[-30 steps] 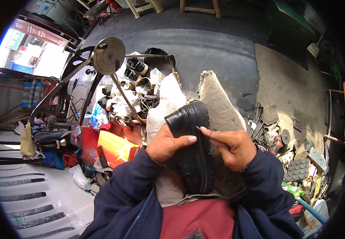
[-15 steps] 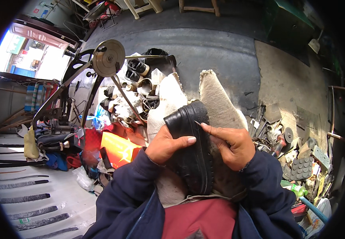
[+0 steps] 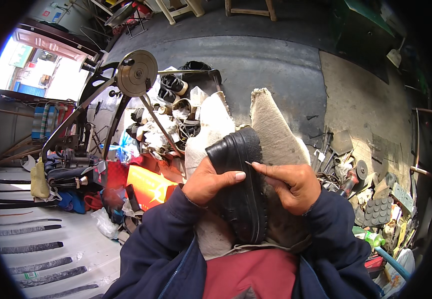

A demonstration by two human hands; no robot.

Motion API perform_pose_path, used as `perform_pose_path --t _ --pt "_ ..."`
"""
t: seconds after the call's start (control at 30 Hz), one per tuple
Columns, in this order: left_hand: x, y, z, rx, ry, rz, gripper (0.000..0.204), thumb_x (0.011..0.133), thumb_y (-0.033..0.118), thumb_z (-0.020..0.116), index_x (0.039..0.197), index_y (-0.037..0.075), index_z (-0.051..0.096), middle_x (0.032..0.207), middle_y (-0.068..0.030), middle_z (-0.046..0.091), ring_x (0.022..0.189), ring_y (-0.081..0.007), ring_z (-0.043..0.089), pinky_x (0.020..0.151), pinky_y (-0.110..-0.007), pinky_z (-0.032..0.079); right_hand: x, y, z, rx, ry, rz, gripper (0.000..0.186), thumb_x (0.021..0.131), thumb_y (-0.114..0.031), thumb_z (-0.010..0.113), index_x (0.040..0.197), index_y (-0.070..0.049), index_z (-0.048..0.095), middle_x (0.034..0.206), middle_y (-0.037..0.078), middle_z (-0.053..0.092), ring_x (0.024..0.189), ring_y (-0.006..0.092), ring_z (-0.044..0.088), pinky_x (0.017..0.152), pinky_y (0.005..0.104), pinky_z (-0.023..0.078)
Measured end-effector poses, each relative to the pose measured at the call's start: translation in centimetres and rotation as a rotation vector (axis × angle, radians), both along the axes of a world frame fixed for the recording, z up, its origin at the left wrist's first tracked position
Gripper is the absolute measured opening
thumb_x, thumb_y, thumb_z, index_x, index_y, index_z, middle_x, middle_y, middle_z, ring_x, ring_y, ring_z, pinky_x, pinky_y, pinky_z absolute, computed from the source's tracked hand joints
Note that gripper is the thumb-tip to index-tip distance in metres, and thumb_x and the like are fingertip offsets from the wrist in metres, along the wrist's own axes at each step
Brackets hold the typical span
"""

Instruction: The person holds a black shoe on their lap and repeatedly uses a small pointed tool to work along the seam where the sole meets the upper. They rotate the shoe to access different sections and continue the same action throughout the clip.

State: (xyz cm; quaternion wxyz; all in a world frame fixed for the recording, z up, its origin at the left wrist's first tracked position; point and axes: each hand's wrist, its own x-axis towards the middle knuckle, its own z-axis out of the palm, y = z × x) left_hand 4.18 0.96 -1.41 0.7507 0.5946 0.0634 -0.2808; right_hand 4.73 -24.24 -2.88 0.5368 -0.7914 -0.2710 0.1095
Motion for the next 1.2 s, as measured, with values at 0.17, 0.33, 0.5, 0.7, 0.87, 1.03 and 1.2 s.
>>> perform_pose_path --t 0.17,0.33,0.5,0.7,0.87,1.03,1.2 --pt "0.1 -0.2 0.0 0.017 -0.036 -0.009 0.049 0.092 0.004 0.074 0.138 0.002 0.058 0.124 -0.0060 0.069 0.112 -0.0160 0.065 0.098 -0.034 0.054 -0.6 0.8 0.0 0.155 0.053 -0.190 0.049 0.089 0.006 0.064 0.135 -0.010 0.069 0.091 0.020 0.073 0.076 0.0332 0.073 0.068 0.0342 0.055" --pt "-0.1 -0.2 0.0 -0.005 -0.037 0.013 0.048 0.092 0.004 0.074 0.138 0.002 0.058 0.124 -0.0063 0.070 0.111 -0.0159 0.066 0.099 -0.034 0.054 -0.6 0.7 0.4 0.168 0.099 -0.169 0.050 0.090 0.009 0.060 0.136 -0.007 0.067 0.091 0.022 0.073 0.076 0.0285 0.074 0.070 0.0313 0.055" --pt "0.0 0.0 -0.1 -0.008 -0.013 -0.008 0.048 0.092 0.004 0.074 0.138 0.002 0.058 0.124 -0.0060 0.070 0.112 -0.0158 0.066 0.099 -0.034 0.054 -0.4 0.6 0.6 0.033 0.044 -0.094 0.044 0.090 0.002 0.064 0.133 -0.009 0.070 0.088 0.021 0.071 0.077 0.0363 0.071 0.068 0.0384 0.055" --pt "-0.1 -0.1 0.2 -0.013 0.005 0.010 0.049 0.092 0.006 0.076 0.137 0.004 0.058 0.122 -0.0046 0.069 0.110 -0.0157 0.065 0.097 -0.033 0.053 -0.4 0.8 0.1 0.073 0.037 -0.090 0.042 0.090 0.001 0.066 0.130 -0.010 0.071 0.089 0.021 0.072 0.079 0.0373 0.071 0.068 0.0396 0.055" --pt "0.1 -0.1 0.3 -0.018 0.023 0.005 0.049 0.091 0.007 0.077 0.137 0.004 0.058 0.121 -0.0041 0.068 0.110 -0.0158 0.065 0.098 -0.032 0.053 -0.9 1.6 -0.4 0.121 0.042 -0.175 0.043 0.090 0.001 0.067 0.131 -0.010 0.071 0.088 0.020 0.072 0.078 0.0362 0.071 0.068 0.0375 0.055" --pt "0.0 -0.4 0.1 0.002 -0.051 0.016 0.053 0.091 0.007 0.077 0.140 0.003 0.056 0.125 -0.0053 0.068 0.113 -0.0165 0.064 0.100 -0.033 0.052 -0.8 1.3 -0.1 0.240 0.291 -0.336 0.041 0.096 0.002 0.062 0.135 -0.007 0.068 0.088 0.017 0.075 0.077 0.0202 0.073 0.068 0.0318 0.054" --pt "-0.1 -0.2 0.0 0.001 -0.066 -0.001 0.053 0.093 0.002 0.073 0.142 0.001 0.055 0.128 -0.0071 0.068 0.116 -0.0171 0.064 0.101 -0.035 0.053 -0.7 0.9 1.0 0.197 0.325 -0.255 0.039 0.099 0.003 0.057 0.136 -0.003 0.066 0.096 0.014 0.075 0.079 0.0096 0.063 0.075 0.0240 0.051"
